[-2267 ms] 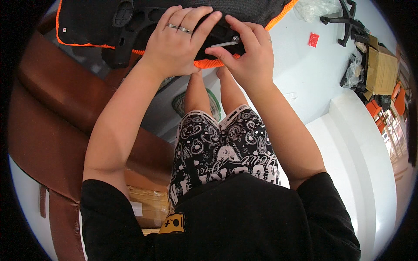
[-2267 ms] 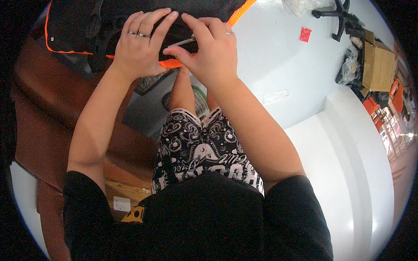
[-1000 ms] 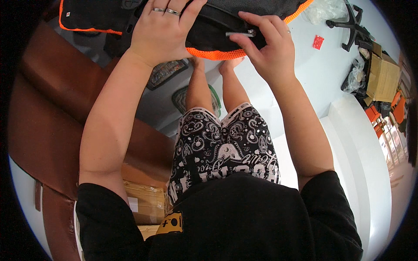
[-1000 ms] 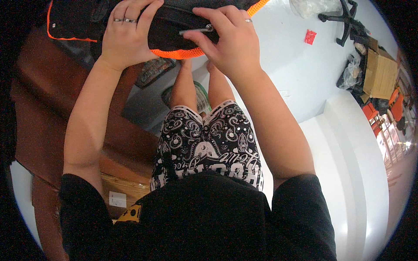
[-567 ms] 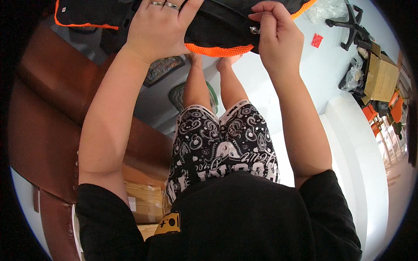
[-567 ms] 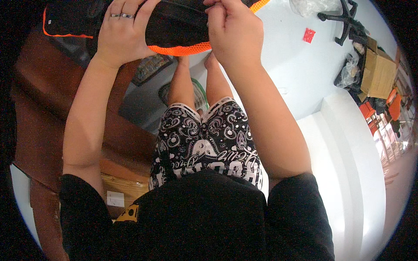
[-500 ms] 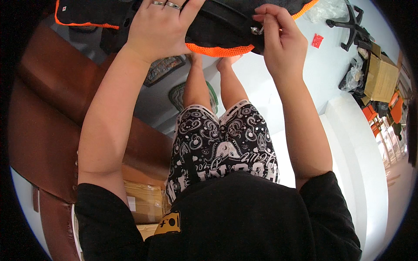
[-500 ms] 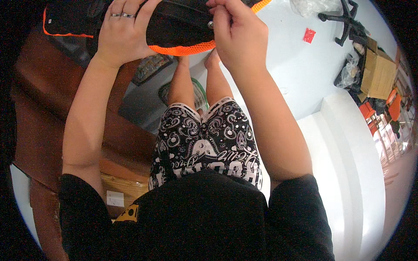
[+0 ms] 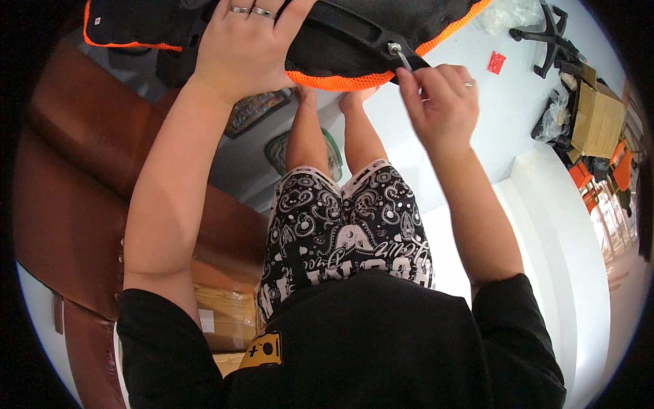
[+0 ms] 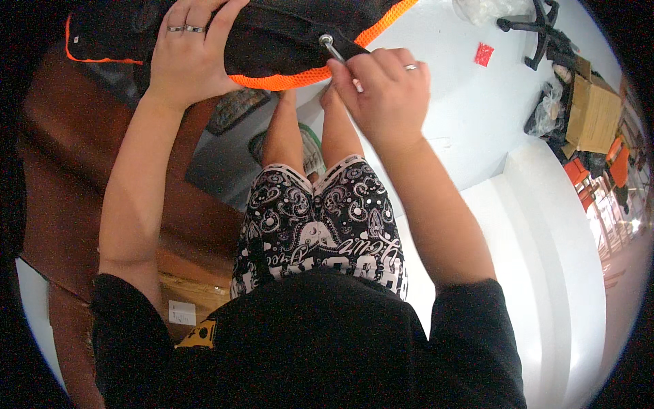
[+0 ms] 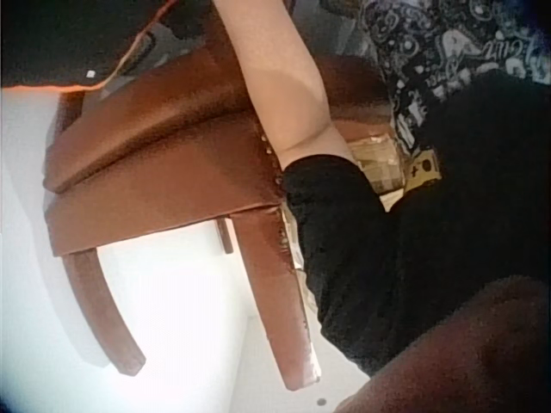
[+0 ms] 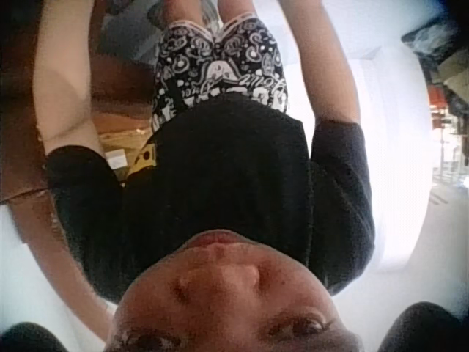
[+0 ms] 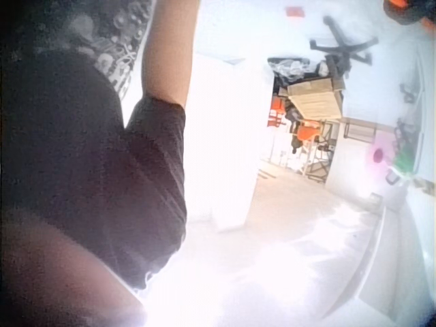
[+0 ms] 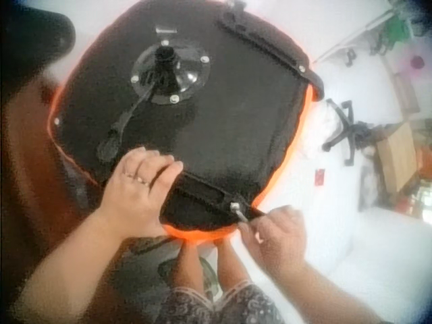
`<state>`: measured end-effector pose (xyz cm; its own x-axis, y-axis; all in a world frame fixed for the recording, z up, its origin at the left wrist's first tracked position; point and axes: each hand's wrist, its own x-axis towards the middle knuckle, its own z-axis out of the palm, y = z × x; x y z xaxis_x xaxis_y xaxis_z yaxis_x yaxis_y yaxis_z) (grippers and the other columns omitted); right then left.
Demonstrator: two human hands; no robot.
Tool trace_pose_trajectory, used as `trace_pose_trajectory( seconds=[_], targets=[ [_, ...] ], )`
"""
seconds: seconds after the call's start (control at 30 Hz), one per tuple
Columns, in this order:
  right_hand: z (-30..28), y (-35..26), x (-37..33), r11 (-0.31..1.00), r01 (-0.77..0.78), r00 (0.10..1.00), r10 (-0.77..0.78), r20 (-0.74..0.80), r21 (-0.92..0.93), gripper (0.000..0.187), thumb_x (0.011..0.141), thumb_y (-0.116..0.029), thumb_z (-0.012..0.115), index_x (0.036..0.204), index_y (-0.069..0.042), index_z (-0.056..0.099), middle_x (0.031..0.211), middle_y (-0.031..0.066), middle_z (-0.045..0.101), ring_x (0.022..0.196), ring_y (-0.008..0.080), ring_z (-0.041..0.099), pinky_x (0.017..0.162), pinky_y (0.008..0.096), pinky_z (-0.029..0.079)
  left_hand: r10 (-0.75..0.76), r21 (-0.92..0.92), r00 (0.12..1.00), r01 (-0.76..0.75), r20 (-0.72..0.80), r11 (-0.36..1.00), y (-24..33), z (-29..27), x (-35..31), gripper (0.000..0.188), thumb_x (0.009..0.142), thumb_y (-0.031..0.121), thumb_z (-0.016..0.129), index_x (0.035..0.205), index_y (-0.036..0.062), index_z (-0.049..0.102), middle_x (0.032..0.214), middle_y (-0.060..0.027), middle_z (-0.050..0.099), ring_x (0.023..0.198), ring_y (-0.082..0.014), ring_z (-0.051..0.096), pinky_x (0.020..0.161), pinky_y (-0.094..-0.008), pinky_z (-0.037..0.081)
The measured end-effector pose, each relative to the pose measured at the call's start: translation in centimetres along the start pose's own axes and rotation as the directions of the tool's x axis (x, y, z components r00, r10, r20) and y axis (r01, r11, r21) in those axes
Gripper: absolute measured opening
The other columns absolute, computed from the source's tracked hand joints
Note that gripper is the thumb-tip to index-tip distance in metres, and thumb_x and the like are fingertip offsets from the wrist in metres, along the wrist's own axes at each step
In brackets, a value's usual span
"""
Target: The person assembles a black bag with orange trim by inserting and tightening multiple metal fasteners into the fabric. They use a small metal tool to secure each fastener, working systematically around the bag's perimeter.
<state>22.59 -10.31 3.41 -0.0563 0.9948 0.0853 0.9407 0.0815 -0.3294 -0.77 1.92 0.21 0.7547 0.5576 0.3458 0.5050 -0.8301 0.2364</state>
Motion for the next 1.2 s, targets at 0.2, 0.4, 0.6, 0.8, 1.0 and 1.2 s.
trace_pose_trajectory(
  seconds=[0.2, 0.4, 0.6, 0.8, 1.0, 1.2],
  targets=[
    [0.1, -5.5, -0.4, 0.999, -0.014, 0.992, 0.019, 0.126, -0.041, 0.024, 0.075, -0.035, 0.074, 0.066, -0.017, 0.061, 0.071, -0.0025, 0.053, 0.073, 0.0208, 0.056, 0.068, 0.0405, 0.038, -0.012, -0.013, 1.000, 0.011, -0.014, 1.000, 0.3, 0.0, 0.0, 0.076, 0.065, 0.053, 0.073, 0.118, 0.0021, 0.054, 0.114, -0.0140, 0.052, 0.107, -0.0339, 0.049, 0.097, -0.0500, 0.041],
    [-1.2, -3.9, 2.3, 0.998, 0.056, 0.986, -0.057, 0.154, 0.011, 0.027, 0.068, -0.039, 0.078, 0.078, -0.020, 0.062, 0.078, -0.0028, 0.052, 0.081, 0.0208, 0.056, 0.069, 0.0406, 0.038, -0.014, 0.034, 1.000, 0.013, 0.004, 0.999, 0.0, 0.8, -0.3, 0.074, 0.066, 0.050, 0.073, 0.120, 0.0025, 0.054, 0.115, -0.0143, 0.052, 0.108, -0.0344, 0.048, 0.098, -0.0500, 0.041],
    [-1.3, -1.2, 4.8, 0.927, 0.146, 0.951, -0.227, 0.208, 0.344, 0.043, 0.060, -0.032, 0.083, 0.095, -0.015, 0.064, 0.095, 0.0003, 0.059, 0.095, 0.0260, 0.058, 0.079, 0.0398, 0.047, -0.082, -0.040, 0.996, 0.083, 0.038, 0.996, 0.8, 0.0, -0.1, 0.075, 0.064, 0.048, 0.074, 0.121, 0.0026, 0.054, 0.116, -0.0143, 0.052, 0.110, -0.0343, 0.048, 0.099, -0.0501, 0.040],
    [-1.3, -0.2, 4.8, 0.937, 0.226, 0.929, -0.290, 0.231, 0.266, 0.027, 0.069, -0.024, 0.080, 0.091, -0.015, 0.068, 0.091, 0.0002, 0.063, 0.090, 0.0221, 0.060, 0.074, 0.0326, 0.050, -0.082, -0.046, 0.994, 0.085, 0.071, 0.995, 0.8, -0.1, -0.3, 0.077, 0.064, 0.050, 0.075, 0.121, 0.0024, 0.054, 0.116, -0.0143, 0.052, 0.111, -0.0339, 0.048, 0.100, -0.0498, 0.040],
    [-0.4, -2.6, 7.8, 0.877, -0.258, 0.966, 0.224, 0.131, 0.405, 0.012, 0.088, 0.002, 0.056, 0.096, -0.002, 0.063, 0.082, 0.0102, 0.061, 0.067, 0.0189, 0.059, 0.060, 0.0303, 0.048, -0.075, -0.038, 0.996, 0.076, 0.040, 0.996, 0.8, -0.3, -0.4, 0.076, 0.064, 0.052, 0.074, 0.119, 0.0021, 0.056, 0.115, -0.0146, 0.053, 0.109, -0.0338, 0.049, 0.100, -0.0495, 0.040],
    [0.9, -1.2, 4.5, 0.783, -0.335, 0.925, 0.378, 0.027, 0.524, 0.017, 0.088, -0.001, 0.061, 0.105, -0.004, 0.063, 0.082, 0.0097, 0.061, 0.069, 0.0170, 0.060, 0.062, 0.0282, 0.048, -0.069, -0.018, 0.998, 0.069, 0.014, 0.997, 1.0, -0.3, -0.5, 0.075, 0.064, 0.051, 0.074, 0.118, 0.0017, 0.056, 0.114, -0.0146, 0.053, 0.108, -0.0335, 0.050, 0.100, -0.0492, 0.041]
  ],
)
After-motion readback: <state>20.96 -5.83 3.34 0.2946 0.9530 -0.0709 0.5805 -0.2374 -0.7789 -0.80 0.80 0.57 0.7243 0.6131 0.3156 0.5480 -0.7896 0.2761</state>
